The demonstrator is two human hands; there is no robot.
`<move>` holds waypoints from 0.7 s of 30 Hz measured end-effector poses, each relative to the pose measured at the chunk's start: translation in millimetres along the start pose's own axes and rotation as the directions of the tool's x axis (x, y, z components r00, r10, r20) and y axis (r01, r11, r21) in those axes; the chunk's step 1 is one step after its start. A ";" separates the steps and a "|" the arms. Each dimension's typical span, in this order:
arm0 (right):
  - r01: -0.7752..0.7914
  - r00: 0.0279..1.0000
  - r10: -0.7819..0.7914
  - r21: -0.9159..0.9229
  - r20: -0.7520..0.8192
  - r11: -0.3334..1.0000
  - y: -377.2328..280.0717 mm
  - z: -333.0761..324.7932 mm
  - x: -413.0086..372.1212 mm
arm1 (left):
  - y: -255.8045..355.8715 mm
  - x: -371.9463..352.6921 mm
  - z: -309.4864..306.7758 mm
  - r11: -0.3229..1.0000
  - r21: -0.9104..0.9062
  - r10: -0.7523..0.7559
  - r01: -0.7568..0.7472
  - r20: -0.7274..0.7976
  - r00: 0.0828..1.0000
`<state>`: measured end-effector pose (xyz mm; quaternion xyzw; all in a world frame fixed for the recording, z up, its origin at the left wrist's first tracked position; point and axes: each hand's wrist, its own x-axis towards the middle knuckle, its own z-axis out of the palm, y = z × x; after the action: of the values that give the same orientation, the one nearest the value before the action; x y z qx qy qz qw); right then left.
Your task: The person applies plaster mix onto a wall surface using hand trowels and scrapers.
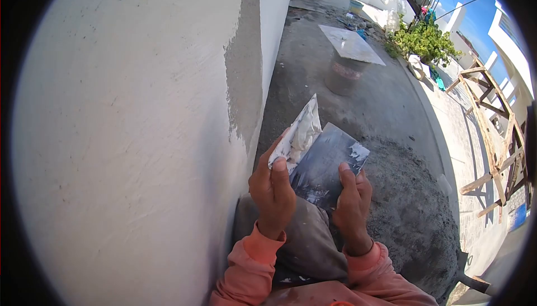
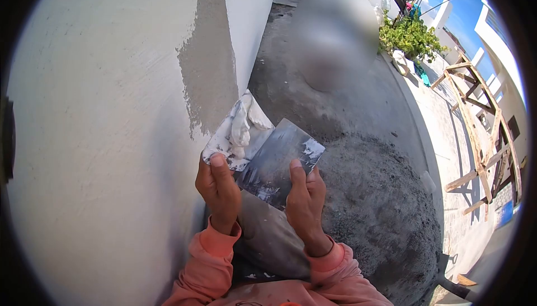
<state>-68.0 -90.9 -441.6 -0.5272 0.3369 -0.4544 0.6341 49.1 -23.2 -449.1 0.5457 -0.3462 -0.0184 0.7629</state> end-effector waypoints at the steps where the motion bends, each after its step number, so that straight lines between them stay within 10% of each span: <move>1: 0.016 1.000 -0.015 -0.038 0.026 0.999 3.3 0.6 1.8 | -0.3 0.2 -3.2 0.998 0.008 0.054 -0.055 0.060 0.997; 9: -0.052 0.995 0.044 0.090 0.094 0.995 6.1 17.4 14.8 | -3.9 4.5 -27.1 0.970 -0.243 0.082 0.011 0.368 0.926; 13: -0.181 0.979 0.152 0.237 0.133 0.955 -4.7 28.1 15.5 | -16.4 8.4 -36.6 0.968 -0.163 0.247 -0.193 0.442 0.862; 21: -0.389 0.919 0.319 0.388 0.233 0.836 -18.8 23.9 20.1 | -27.8 0.4 -46.7 0.975 -0.176 0.198 -0.135 0.416 0.888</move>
<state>-43.2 -101.5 -417.1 -0.3382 0.2695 -0.3481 0.8317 84.8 3.7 -480.0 0.4406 -0.5496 -0.0976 0.7031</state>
